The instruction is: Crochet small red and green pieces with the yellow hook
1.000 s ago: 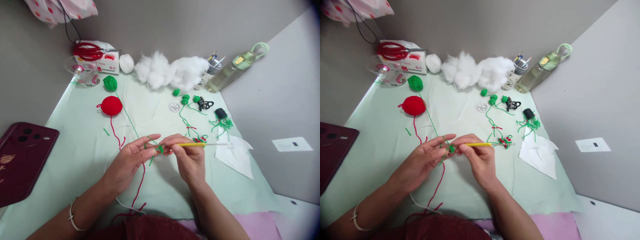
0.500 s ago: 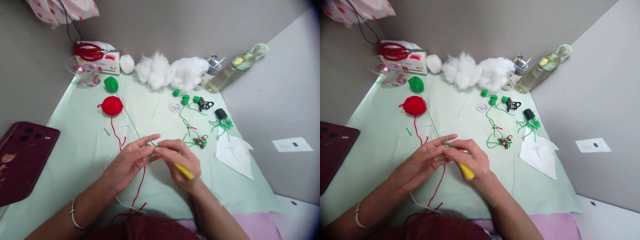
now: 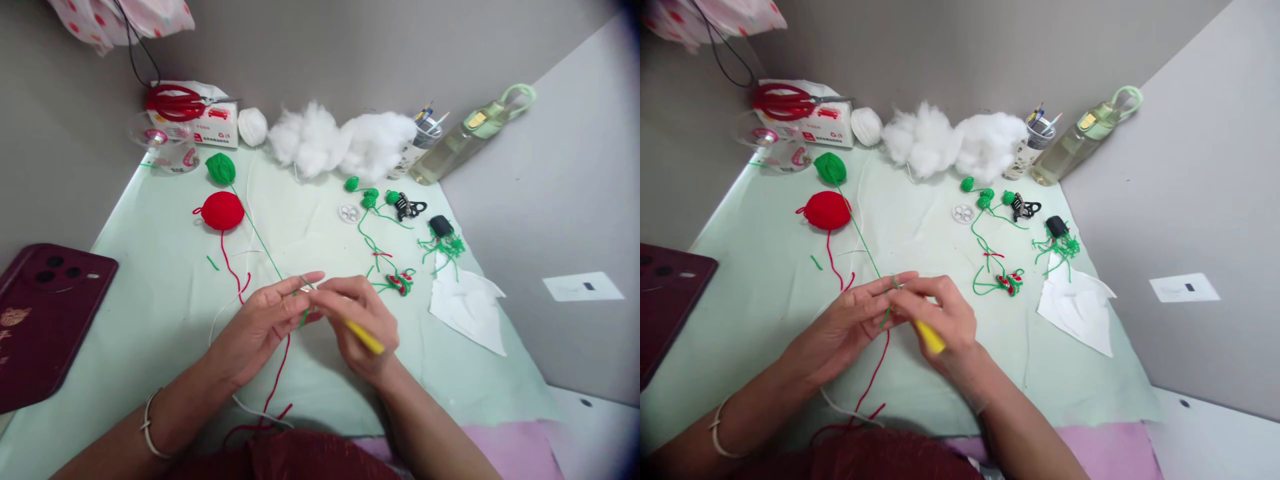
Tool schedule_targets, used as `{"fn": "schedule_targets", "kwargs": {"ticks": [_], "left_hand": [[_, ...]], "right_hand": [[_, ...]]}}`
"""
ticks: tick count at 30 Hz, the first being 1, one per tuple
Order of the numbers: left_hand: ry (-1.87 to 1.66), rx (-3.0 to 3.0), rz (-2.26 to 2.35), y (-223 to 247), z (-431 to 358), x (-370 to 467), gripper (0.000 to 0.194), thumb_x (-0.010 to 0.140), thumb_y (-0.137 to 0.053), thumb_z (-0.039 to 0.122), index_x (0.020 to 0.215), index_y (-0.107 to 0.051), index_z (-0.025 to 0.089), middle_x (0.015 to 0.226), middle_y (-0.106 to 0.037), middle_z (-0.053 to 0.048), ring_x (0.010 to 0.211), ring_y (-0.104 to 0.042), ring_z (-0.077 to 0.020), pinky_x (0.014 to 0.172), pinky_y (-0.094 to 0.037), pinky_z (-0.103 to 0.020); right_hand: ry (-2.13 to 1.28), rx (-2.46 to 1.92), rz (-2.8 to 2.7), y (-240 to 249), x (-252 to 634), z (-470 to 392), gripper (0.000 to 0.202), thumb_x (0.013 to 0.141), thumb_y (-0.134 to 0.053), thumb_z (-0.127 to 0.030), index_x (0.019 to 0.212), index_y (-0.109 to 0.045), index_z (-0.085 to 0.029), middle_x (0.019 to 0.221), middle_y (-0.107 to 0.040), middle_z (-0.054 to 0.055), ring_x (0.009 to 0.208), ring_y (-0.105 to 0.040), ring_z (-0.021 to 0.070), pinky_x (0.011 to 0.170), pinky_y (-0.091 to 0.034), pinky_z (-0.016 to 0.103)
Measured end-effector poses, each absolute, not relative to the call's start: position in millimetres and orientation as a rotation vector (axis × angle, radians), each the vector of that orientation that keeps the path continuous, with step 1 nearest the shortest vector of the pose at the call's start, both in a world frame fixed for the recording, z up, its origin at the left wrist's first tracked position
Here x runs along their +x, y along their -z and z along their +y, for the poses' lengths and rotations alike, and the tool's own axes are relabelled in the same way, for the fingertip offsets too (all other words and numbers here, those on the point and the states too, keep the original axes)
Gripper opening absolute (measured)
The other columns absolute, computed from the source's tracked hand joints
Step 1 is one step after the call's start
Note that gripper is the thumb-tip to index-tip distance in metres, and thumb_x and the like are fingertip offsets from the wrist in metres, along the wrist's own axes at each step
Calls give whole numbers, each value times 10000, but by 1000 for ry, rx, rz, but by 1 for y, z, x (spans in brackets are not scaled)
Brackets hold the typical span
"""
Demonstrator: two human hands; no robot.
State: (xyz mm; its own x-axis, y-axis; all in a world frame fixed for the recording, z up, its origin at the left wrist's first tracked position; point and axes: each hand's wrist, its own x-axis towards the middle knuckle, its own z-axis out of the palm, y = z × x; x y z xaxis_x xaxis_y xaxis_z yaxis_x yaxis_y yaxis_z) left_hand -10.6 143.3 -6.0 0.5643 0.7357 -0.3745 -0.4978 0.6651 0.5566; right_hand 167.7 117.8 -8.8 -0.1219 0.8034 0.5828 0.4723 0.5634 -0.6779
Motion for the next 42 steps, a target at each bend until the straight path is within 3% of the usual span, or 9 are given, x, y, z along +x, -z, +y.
{"fn": "schedule_targets", "kwargs": {"ticks": [6, 12, 17, 21, 25, 28, 33, 35, 42], "left_hand": [[-763, 351, 598, 6, 149, -16, 187, 900, -780, 203, 1073, -842, 170, 993, -819, -62, 1043, -739, -223, 1054, -503, -373], [-762, 491, 650, 6, 144, -11, 338, 884, -830, 271, 1221, -801, 275, 971, -813, -7, 978, -717, -193, 1034, -455, -354], [-759, 514, 655, 6, 145, -13, 302, 925, -781, 296, 1222, -797, 243, 1038, -825, -47, 1062, -703, -226, 1091, -404, -386], [-815, 495, 713, 5, 145, -14, 362, 904, -808, 280, 1263, -778, 247, 912, -795, -11, 964, -691, -186, 997, -441, -326], [-791, 416, 697, 7, 145, -14, 492, 868, -846, 294, 1340, -731, 215, 856, -761, -9, 867, -683, -176, 888, -484, -306], [-755, 364, 627, 10, 147, -14, 468, 858, -856, 316, 1295, -752, 189, 914, -770, -37, 910, -693, -190, 963, -501, -349], [-836, 479, 726, 8, 146, -14, 437, 874, -848, 282, 1296, -751, 218, 853, -742, -2, 922, -685, -183, 1006, -461, -353], [-873, 563, 793, 6, 143, -12, 489, 864, -860, 278, 1335, -734, 241, 837, -728, 18, 907, -678, -175, 959, -456, -323], [-813, 502, 752, 9, 137, -7, 546, 879, -846, 306, 1401, -696, 243, 920, -773, -3, 953, -693, -180, 958, -472, -313]], "right_hand": [[-982, -1022, -1130, 2, 176, 132, 174, 999, -680, -333, 916, -798, -237, 828, -741, 32, 571, -650, 135, 517, -566, 285], [-1046, -1004, -1293, 3, 168, 130, 118, 981, -715, -303, 969, -827, -266, 939, -800, 56, 838, -742, 195, 677, -628, 321], [-1128, -981, -1210, 4, 170, 129, 167, 1036, -636, -318, 1007, -788, -254, 919, -783, 28, 671, -702, 136, 619, -607, 290], [-756, -1032, -1551, 4, 171, 121, 226, 1065, -558, -221, 1139, -762, -285, 979, -793, 40, 788, -743, 166, 697, -635, 318], [-295, -1107, -1946, 9, 170, 111, 369, 983, -675, -125, 1276, -749, -335, 1114, -808, 47, 1011, -761, 210, 836, -649, 330], [-393, -1065, -1882, 10, 173, 114, 381, 967, -685, -100, 1241, -771, -351, 1137, -799, 40, 1007, -758, 203, 827, -647, 323], [-860, -995, -1441, 5, 175, 129, 232, 1069, -541, -241, 1096, -771, -253, 897, -755, 38, 635, -711, 148, 581, -621, 303], [-972, -968, -1355, 5, 173, 130, 221, 1065, -555, -262, 1047, -776, -254, 862, -733, 25, 598, -686, 130, 546, -598, 278], [-183, -1071, -1916, 13, 167, 118, 387, 985, -635, -85, 1260, -764, -325, 1093, -770, 69, 953, -727, 194, 753, -619, 300]]}}
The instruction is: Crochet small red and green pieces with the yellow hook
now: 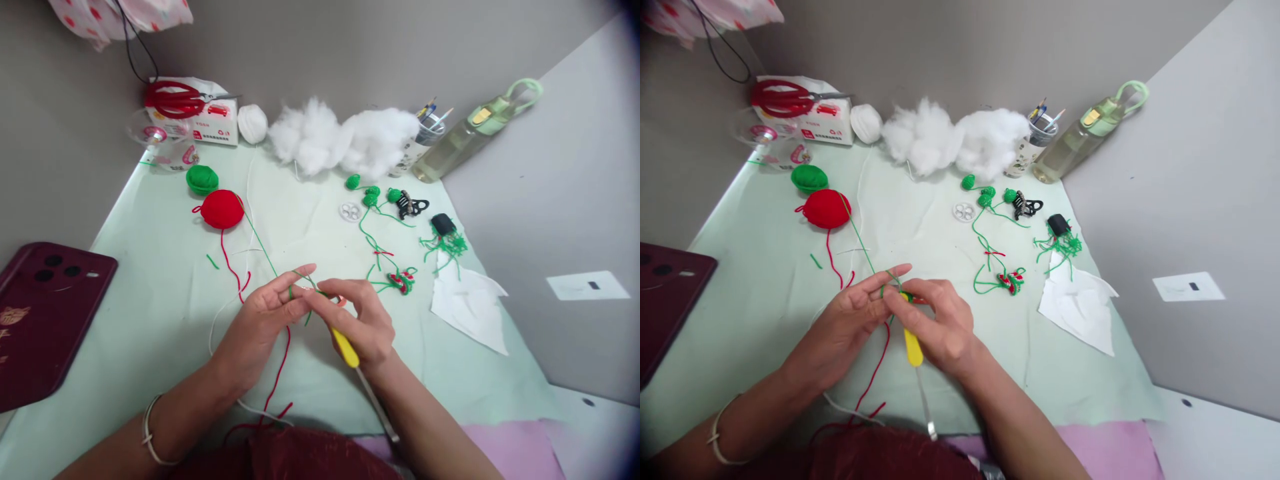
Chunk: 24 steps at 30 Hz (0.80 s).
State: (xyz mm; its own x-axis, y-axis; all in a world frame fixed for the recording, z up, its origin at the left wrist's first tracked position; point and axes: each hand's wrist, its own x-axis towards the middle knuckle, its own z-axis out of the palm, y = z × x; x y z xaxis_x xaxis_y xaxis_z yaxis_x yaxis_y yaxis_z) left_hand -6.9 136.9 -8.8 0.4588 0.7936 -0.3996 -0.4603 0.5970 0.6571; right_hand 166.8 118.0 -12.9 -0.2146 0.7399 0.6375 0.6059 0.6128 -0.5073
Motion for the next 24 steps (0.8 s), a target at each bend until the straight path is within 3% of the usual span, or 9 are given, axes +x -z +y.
{"fn": "schedule_targets", "kwargs": {"ticks": [5, 9, 12, 19, 24], "left_hand": [[-750, 344, 626, 9, 143, -10, 408, 899, -821, 266, 1300, -767, 209, 1014, -787, -41, 1029, -689, -188, 958, -503, -307], [-755, 296, 573, 6, 149, -14, 348, 907, -789, 183, 1254, -791, 172, 780, -729, 13, 804, -677, -118, 921, -527, -275], [-761, 302, 536, 6, 150, -16, 330, 892, -792, 174, 1222, -803, 151, 733, -715, 13, 792, -679, -118, 902, -535, -262], [-754, 343, 569, 5, 148, -16, 368, 872, -824, 223, 1237, -797, 183, 861, -761, -23, 984, -705, -182, 943, -526, -306], [-725, 354, 560, 3, 148, -16, 464, 858, -836, 240, 1314, -767, 182, 855, -724, -19, 987, -691, -192, 956, -522, -333]], "right_hand": [[-595, -1009, -1611, 6, 170, 125, 292, 991, -645, -112, 1158, -800, -296, 1001, -792, 53, 917, -734, 197, 758, -621, 333], [-932, -991, -1253, 5, 174, 130, 169, 1009, -666, -240, 1014, -831, -279, 917, -761, 38, 726, -692, 157, 628, -590, 303], [-1110, -955, -1062, 5, 176, 133, 149, 982, -713, -306, 919, -836, -250, 844, -733, 29, 633, -653, 127, 563, -560, 267], [-1196, -965, -978, 0, 171, 135, 137, 925, -781, -364, 874, -834, -249, 827, -744, 22, 583, -634, 110, 551, -553, 258], [-1190, -969, -1005, 0, 172, 134, 156, 919, -784, -389, 877, -828, -245, 827, -744, 22, 587, -634, 117, 570, -560, 275]]}}
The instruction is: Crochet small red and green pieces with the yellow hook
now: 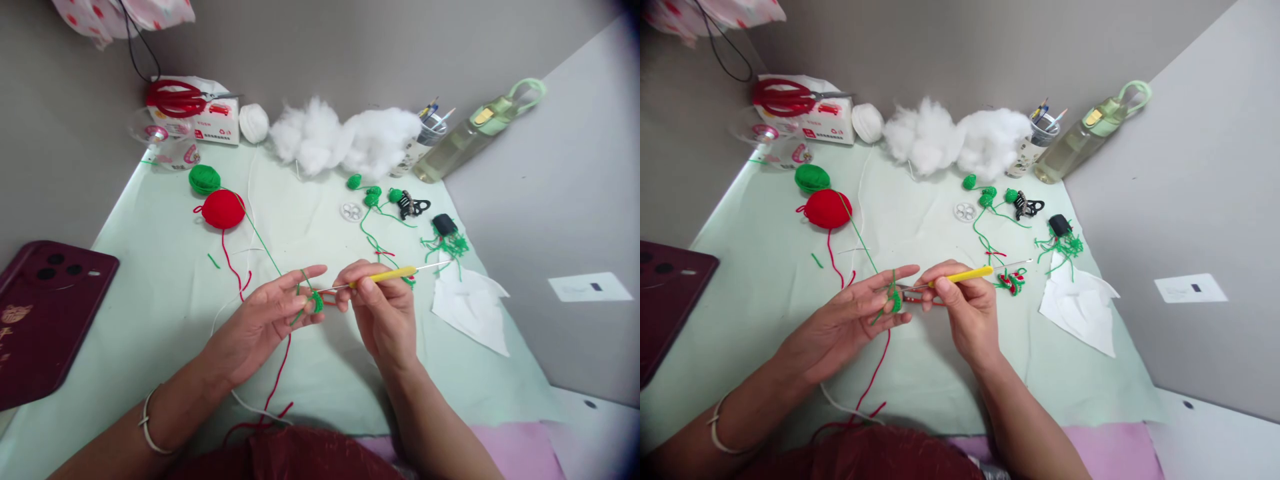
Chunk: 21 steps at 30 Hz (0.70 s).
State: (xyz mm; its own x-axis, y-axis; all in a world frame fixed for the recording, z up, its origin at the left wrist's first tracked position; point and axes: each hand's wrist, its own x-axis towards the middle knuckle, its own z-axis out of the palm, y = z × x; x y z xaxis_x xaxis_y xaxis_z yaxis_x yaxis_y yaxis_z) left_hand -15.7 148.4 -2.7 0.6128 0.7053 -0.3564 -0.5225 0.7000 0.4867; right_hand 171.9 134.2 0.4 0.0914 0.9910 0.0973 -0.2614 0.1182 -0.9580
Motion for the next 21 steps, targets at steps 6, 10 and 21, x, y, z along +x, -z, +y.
{"fn": "schedule_targets", "kwargs": {"ticks": [6, 10, 21], "left_hand": [[-728, 350, 549, 2, 149, -18, 354, 857, -819, 230, 1207, -816, 175, 856, -729, -17, 905, -682, -163, 950, -502, -316], [-772, 497, 602, 4, 145, -14, 329, 885, -813, 260, 1213, -803, 227, 886, -759, -17, 930, -693, -183, 992, -456, -333], [-765, 565, 670, 1, 145, -12, 351, 868, -842, 298, 1208, -776, 244, 951, -801, -17, 1035, -707, -233, 1067, -392, -392]], "right_hand": [[-1241, -970, -971, 1, 177, 138, 155, 932, -765, -354, 847, -803, -230, 738, -707, 4, 553, -591, 109, 503, -502, 241], [-1220, -911, -1114, 4, 174, 135, 129, 967, -731, -339, 929, -823, -257, 810, -738, 17, 624, -640, 131, 565, -549, 275], [-1195, -927, -1144, 5, 173, 129, 158, 1021, -663, -311, 990, -799, -237, 907, -767, 30, 690, -704, 131, 636, -611, 280]]}}
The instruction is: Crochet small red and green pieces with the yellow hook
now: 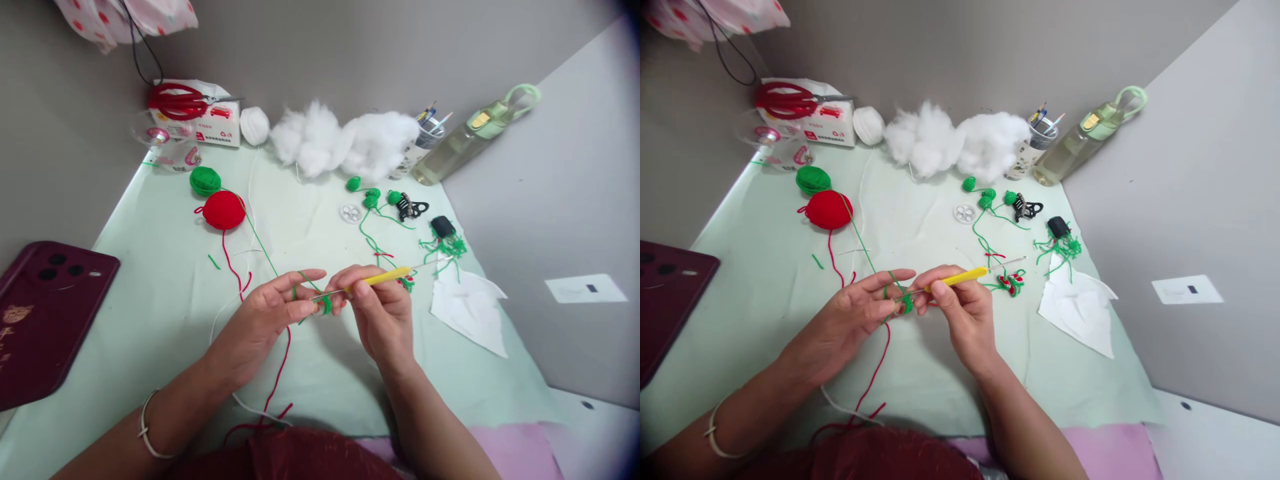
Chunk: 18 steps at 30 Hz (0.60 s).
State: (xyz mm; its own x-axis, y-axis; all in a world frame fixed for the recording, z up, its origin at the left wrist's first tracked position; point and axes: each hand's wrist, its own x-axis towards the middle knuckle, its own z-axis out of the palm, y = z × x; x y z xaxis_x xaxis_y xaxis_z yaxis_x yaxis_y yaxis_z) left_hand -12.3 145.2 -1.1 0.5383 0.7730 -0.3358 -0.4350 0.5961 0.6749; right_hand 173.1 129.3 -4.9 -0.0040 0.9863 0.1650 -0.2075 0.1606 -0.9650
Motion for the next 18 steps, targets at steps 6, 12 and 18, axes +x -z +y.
{"fn": "schedule_targets", "kwargs": {"ticks": [6, 12, 18], "left_hand": [[-785, 609, 729, 0, 146, -14, 315, 855, -860, 327, 1159, -813, 264, 909, -767, -5, 1002, -684, -220, 997, -412, -361], [-843, 579, 790, -1, 145, -12, 324, 855, -857, 306, 1170, -805, 248, 822, -720, 13, 881, -654, -182, 863, -438, -300], [-774, 389, 659, 6, 144, -12, 479, 844, -873, 324, 1288, -745, 196, 920, -766, -34, 893, -689, -182, 897, -497, -313]], "right_hand": [[-1171, -923, -1135, 0, 171, 130, 184, 1020, -658, -369, 967, -754, -221, 891, -793, 43, 652, -710, 144, 593, -621, 289], [-737, -1014, -1569, 0, 173, 123, 205, 1063, -547, -226, 1119, -740, -266, 950, -785, 48, 760, -738, 175, 664, -634, 331], [-264, -1021, -1989, 9, 171, 116, 428, 956, -687, -102, 1253, -751, -404, 1101, -800, 29, 993, -757, 221, 815, -657, 354]]}}
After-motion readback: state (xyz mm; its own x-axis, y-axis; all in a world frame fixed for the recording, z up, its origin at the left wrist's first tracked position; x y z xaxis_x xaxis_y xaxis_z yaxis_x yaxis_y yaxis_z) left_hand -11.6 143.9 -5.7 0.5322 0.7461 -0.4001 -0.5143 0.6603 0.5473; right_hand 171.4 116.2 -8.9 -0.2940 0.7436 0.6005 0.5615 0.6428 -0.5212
